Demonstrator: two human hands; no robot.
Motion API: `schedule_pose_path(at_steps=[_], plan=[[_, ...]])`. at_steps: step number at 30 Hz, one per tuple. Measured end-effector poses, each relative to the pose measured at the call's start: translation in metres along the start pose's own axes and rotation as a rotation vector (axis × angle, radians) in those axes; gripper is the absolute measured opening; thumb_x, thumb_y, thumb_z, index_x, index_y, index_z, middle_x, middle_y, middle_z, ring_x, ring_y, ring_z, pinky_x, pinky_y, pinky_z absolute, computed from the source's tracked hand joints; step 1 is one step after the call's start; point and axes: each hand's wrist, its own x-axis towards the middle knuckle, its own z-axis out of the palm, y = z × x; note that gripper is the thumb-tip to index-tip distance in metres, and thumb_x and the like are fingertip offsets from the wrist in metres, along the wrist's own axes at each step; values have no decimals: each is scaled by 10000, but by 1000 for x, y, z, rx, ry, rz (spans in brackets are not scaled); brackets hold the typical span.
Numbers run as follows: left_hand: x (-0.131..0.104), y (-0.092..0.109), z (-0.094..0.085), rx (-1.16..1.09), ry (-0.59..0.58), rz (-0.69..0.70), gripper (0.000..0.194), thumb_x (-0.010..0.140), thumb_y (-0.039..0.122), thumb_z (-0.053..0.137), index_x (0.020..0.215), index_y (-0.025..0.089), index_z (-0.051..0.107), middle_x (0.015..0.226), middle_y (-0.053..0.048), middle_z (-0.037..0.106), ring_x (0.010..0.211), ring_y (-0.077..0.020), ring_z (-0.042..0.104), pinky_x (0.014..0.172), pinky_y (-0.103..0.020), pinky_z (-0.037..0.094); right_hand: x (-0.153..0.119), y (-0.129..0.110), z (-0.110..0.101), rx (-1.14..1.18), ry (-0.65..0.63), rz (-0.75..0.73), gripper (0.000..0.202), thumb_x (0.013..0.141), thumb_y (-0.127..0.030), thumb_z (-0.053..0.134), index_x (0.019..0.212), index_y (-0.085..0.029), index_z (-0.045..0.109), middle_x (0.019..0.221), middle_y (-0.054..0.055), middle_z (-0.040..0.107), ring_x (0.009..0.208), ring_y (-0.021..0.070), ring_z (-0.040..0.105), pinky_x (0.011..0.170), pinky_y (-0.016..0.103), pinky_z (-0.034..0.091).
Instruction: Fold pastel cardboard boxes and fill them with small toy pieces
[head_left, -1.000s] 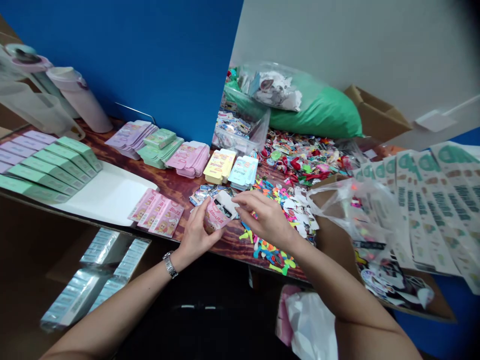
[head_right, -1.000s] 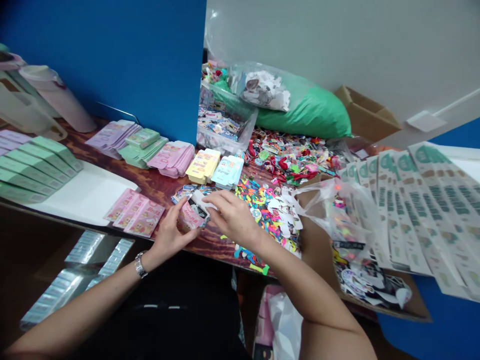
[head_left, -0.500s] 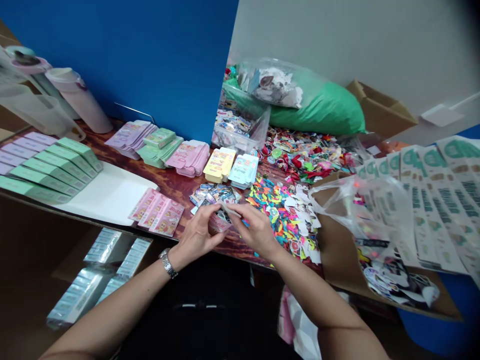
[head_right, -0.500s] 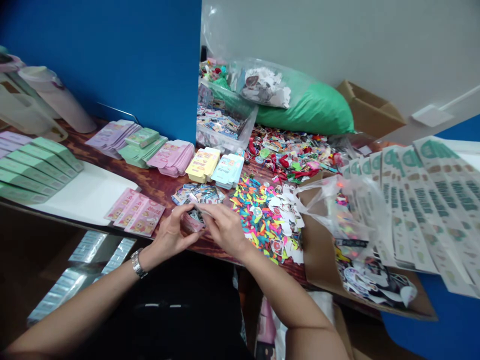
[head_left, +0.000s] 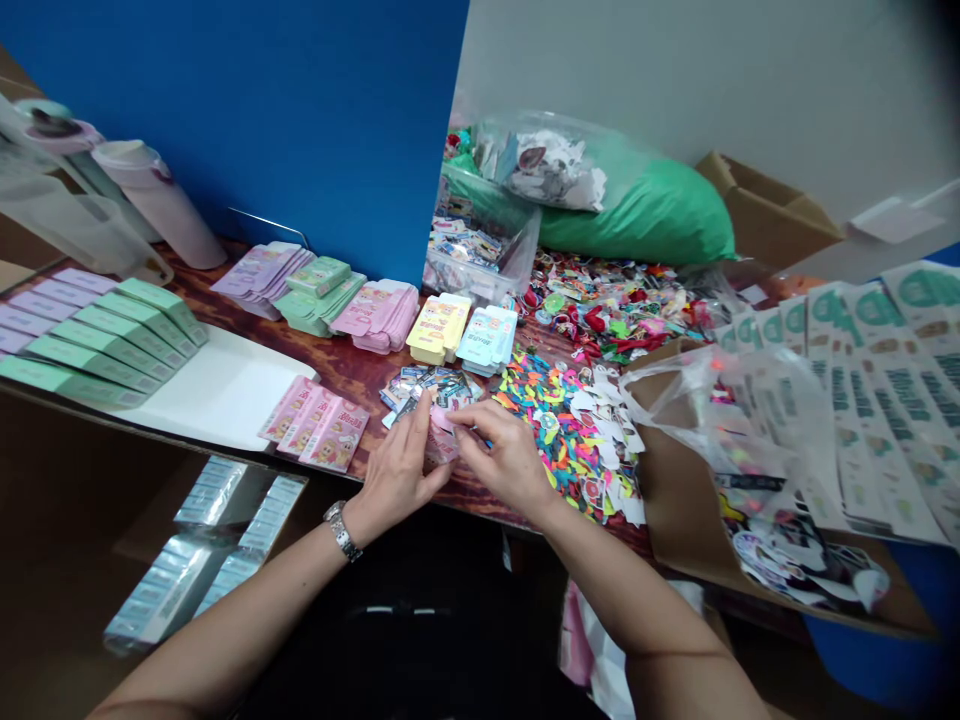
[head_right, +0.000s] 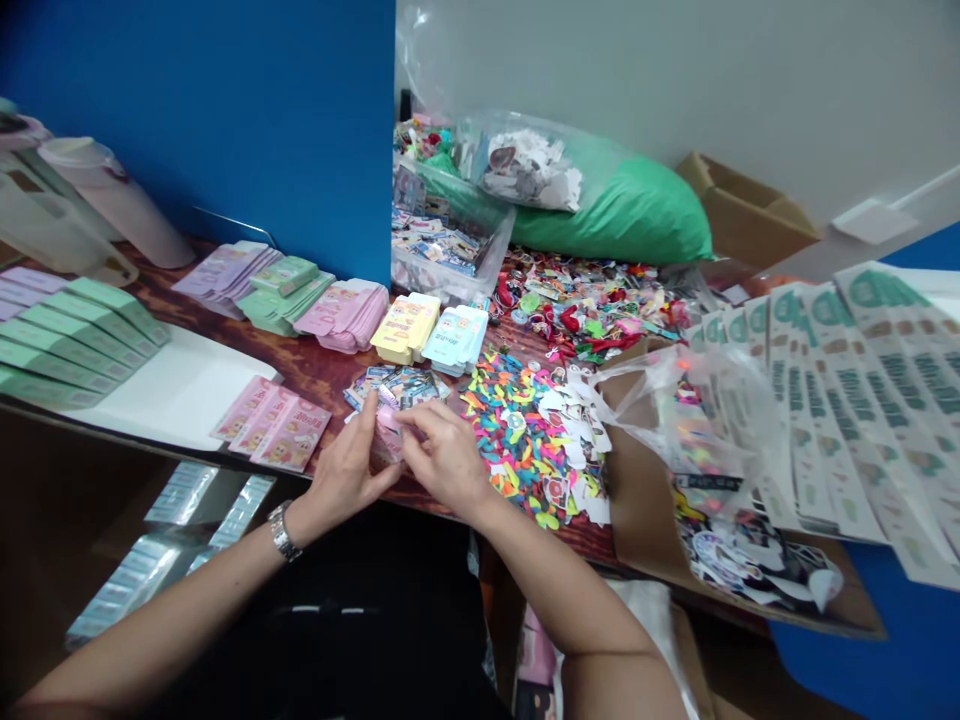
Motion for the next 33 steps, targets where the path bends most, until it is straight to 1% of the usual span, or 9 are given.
schedule_pose_path(at_steps=[3,7,10,13,16,18,25,29,33], plan=[[-1,0,3,83,2,21,1007,830,314,604,1525,88,-90,1130,-189,563,1015,-309,579,829,-427,530,-3,0,3,-34,19,-51,260,886,-91,520,1056,-201,684,986,68,661,936,169,631,840,297,526],[-1,1,3,160,2,34,1029,828,319,588,1511,69,-139,1101,-189,541,970,-301,568,750,-394,531,-9,0,9,-74,34,-112,311,915,-98,481,1134,-223,663,1063,78,666,1011,185,625,906,336,524],[0,0,1,178,4,34,1028,828,324,582,1508,64,-144,1097,-188,535,962,-299,561,745,-393,528,-13,1,12,-32,75,-64,300,945,-139,484,1186,-234,637,1099,68,683,1040,186,634,937,343,523],[1,-3,0,180,8,56,1021,811,295,584,1511,43,-116,1116,-203,526,980,-312,546,775,-423,528,-15,4,15,79,86,49,267,953,-207,524,1197,-236,628,1125,60,687,1026,175,654,884,309,560],[0,-5,-2,141,13,95,996,804,250,574,1523,77,-93,1213,-216,493,1052,-320,523,843,-452,518,-12,8,13,204,51,122,243,934,-265,578,1165,-226,643,1117,57,688,990,164,672,824,273,584],[-1,-6,-2,101,15,108,978,808,237,568,1530,110,-79,1252,-209,478,1095,-318,512,876,-456,510,-9,11,9,214,26,111,223,931,-270,586,1138,-219,652,1094,55,694,978,162,674,831,278,578],[1,-3,-3,57,35,93,974,808,222,577,1535,132,-63,1289,-198,477,1154,-312,508,932,-449,494,-1,5,-3,61,-15,-78,227,953,-208,534,1149,-232,647,1112,54,688,1042,169,637,928,318,510],[1,-2,-4,96,33,122,973,815,235,577,1529,80,-65,1275,-222,494,1115,-324,521,906,-452,503,4,6,-6,81,-90,16,254,919,-216,577,1169,-211,620,1109,50,690,998,165,656,860,275,522],[0,-5,-4,229,-10,220,940,821,241,572,1540,103,-18,1243,-218,519,1036,-345,539,858,-484,508,10,12,-9,-46,-249,-15,235,881,-141,574,1103,-179,639,1043,51,703,948,180,662,852,286,498]])
